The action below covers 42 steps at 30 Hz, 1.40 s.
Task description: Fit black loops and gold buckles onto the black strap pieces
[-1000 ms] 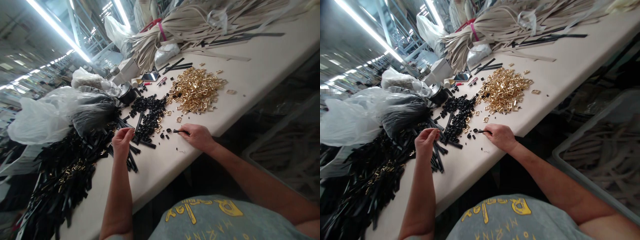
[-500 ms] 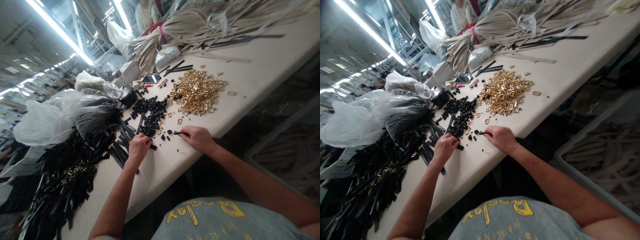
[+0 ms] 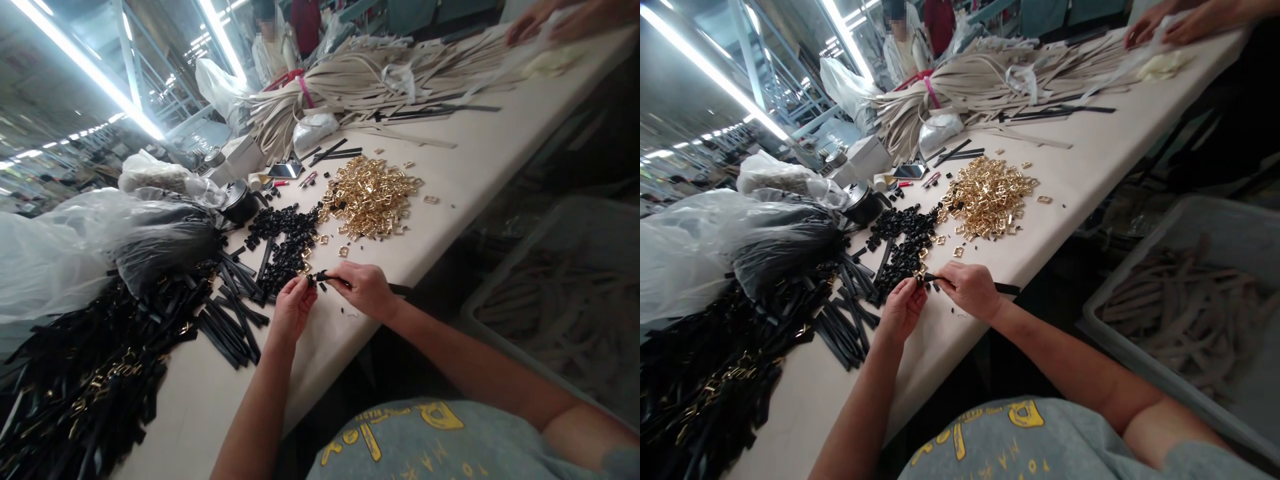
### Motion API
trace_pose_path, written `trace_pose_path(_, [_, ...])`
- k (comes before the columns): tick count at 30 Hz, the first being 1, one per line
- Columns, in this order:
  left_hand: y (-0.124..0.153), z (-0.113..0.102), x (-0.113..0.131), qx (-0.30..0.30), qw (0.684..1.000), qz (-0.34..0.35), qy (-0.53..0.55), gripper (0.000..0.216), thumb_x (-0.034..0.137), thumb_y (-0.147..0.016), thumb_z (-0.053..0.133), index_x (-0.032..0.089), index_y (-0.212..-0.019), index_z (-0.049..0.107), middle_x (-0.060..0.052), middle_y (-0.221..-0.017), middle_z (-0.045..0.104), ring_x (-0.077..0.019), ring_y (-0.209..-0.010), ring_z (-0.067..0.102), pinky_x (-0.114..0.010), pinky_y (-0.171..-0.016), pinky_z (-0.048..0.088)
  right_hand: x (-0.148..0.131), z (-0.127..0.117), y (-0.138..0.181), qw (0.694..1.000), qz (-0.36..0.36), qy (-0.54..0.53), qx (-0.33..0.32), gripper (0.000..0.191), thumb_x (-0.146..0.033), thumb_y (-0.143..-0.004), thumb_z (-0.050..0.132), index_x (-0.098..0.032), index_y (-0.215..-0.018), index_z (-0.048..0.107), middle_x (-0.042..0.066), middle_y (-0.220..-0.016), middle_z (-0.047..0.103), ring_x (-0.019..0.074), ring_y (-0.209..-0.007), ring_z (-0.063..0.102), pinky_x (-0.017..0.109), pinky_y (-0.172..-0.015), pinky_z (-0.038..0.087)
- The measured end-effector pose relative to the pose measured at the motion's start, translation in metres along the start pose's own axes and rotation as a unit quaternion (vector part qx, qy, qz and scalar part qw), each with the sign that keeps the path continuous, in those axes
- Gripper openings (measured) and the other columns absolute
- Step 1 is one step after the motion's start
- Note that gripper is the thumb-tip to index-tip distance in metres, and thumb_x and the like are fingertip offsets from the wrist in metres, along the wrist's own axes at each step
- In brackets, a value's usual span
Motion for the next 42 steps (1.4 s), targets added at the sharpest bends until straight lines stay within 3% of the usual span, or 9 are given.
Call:
trace_pose_path(11, [0.000, 0.000, -0.003, -0.005, 1.000, 0.001, 0.002, 0.038, 0.029, -0.055, 0.089, 0.015, -0.077, 0.061, 0.003, -0.065, 0.063, -0.0055, -0.056, 0.061, -0.013, -0.056, 0.052, -0.003, 0.015, 0.000, 0.998, -0.044, 0.049, -0.024, 0.017, -0.027, -0.094, 0.055, -0.019, -0.090, 0.070, 0.002, -0.077, 0.068, 0.0130, -0.065, 0.059, 0.025, -0.060, 0.034])
trace_pose_path(15, [0.003, 0.004, -0.005, -0.048, 0.998, -0.036, 0.003, 0.042, 0.029, -0.056, 0.089, 0.018, -0.086, 0.063, 0.005, -0.067, 0.062, -0.0043, -0.055, 0.059, -0.013, -0.055, 0.052, -0.008, 0.012, 0.003, 0.997, -0.071, 0.006, -0.022, 0.020, -0.030, -0.096, 0.053, -0.019, -0.092, 0.069, 0.002, -0.077, 0.068, 0.0128, -0.067, 0.061, 0.024, -0.061, 0.037])
trace_pose_path(20, [0.010, 0.015, -0.015, -0.121, 0.989, -0.084, -0.005, 0.041, 0.031, -0.055, 0.090, 0.016, -0.080, 0.062, 0.004, -0.065, 0.060, -0.0035, -0.052, 0.055, -0.012, -0.050, 0.047, -0.012, 0.007, 0.010, 0.992, -0.107, -0.064, -0.030, 0.018, -0.029, -0.096, 0.053, -0.018, -0.094, 0.068, 0.003, -0.078, 0.069, 0.0136, -0.070, 0.064, 0.023, -0.063, 0.042])
trace_pose_path(25, [0.009, 0.018, -0.006, -0.095, 0.993, 0.010, -0.069, 0.031, 0.030, -0.063, 0.085, 0.016, -0.081, 0.064, 0.003, -0.068, 0.062, -0.0054, -0.054, 0.056, -0.016, -0.053, 0.046, -0.004, 0.005, 0.013, 0.994, -0.068, -0.079, -0.033, 0.015, -0.025, -0.096, 0.053, -0.019, -0.099, 0.066, 0.004, -0.081, 0.072, 0.0159, -0.072, 0.068, 0.025, -0.066, 0.047])
trace_pose_path(28, [0.008, 0.019, 0.000, -0.074, 0.987, 0.067, -0.129, 0.027, 0.030, -0.064, 0.083, 0.016, -0.077, 0.065, 0.003, -0.065, 0.062, -0.0063, -0.053, 0.056, -0.019, -0.055, 0.046, 0.004, 0.013, 0.013, 0.996, -0.030, -0.064, -0.063, 0.025, -0.030, -0.096, 0.052, -0.020, -0.118, 0.060, 0.006, -0.094, 0.074, 0.0188, -0.078, 0.071, 0.027, -0.068, 0.050])
trace_pose_path(31, [0.009, 0.025, -0.004, -0.090, 0.976, 0.074, -0.182, 0.024, 0.030, -0.065, 0.083, 0.015, -0.073, 0.066, 0.002, -0.061, 0.062, -0.0079, -0.053, 0.056, -0.021, -0.056, 0.046, 0.009, 0.022, 0.014, 0.994, -0.003, -0.060, -0.096, 0.044, -0.037, -0.098, 0.047, -0.019, -0.137, 0.045, 0.005, -0.085, 0.074, 0.0189, -0.067, 0.070, 0.027, -0.062, 0.049])
trace_pose_path(34, [0.013, 0.032, -0.007, -0.112, 0.970, 0.071, -0.202, 0.024, 0.033, -0.066, 0.081, 0.015, -0.077, 0.069, 0.000, -0.063, 0.065, -0.0100, -0.057, 0.058, -0.023, -0.060, 0.047, 0.007, 0.024, 0.014, 0.990, -0.004, -0.084, -0.115, 0.049, -0.039, -0.101, 0.039, -0.015, -0.143, 0.038, 0.004, -0.081, 0.073, 0.0185, -0.066, 0.069, 0.027, -0.061, 0.048])
trace_pose_path(38, [0.016, 0.030, 0.001, -0.097, 0.968, 0.091, -0.212, 0.025, 0.035, -0.066, 0.080, 0.016, -0.077, 0.070, 0.000, -0.063, 0.065, -0.0105, -0.056, 0.057, -0.024, -0.058, 0.048, 0.002, 0.021, 0.013, 0.992, -0.028, -0.048, -0.117, 0.040, -0.045, -0.098, 0.044, -0.016, -0.122, 0.059, 0.008, -0.093, 0.074, 0.0197, -0.080, 0.070, 0.027, -0.069, 0.047])
trace_pose_path(42, [0.018, 0.025, 0.010, -0.080, 0.957, 0.115, -0.255, 0.020, 0.031, -0.068, 0.078, 0.015, -0.074, 0.068, 0.002, -0.056, 0.061, -0.0095, -0.052, 0.055, -0.022, -0.055, 0.044, 0.001, 0.016, 0.012, 0.990, -0.037, 0.002, -0.134, 0.033, -0.044, -0.097, 0.048, -0.019, -0.088, 0.068, 0.004, -0.075, 0.071, 0.0159, -0.066, 0.064, 0.025, -0.059, 0.038])
Point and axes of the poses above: each hand's wrist, its own y-axis away from the middle knuckle, its own z-axis out of the palm, x = y × z, the point moved 8 cm from there along -y, towards the middle knuckle
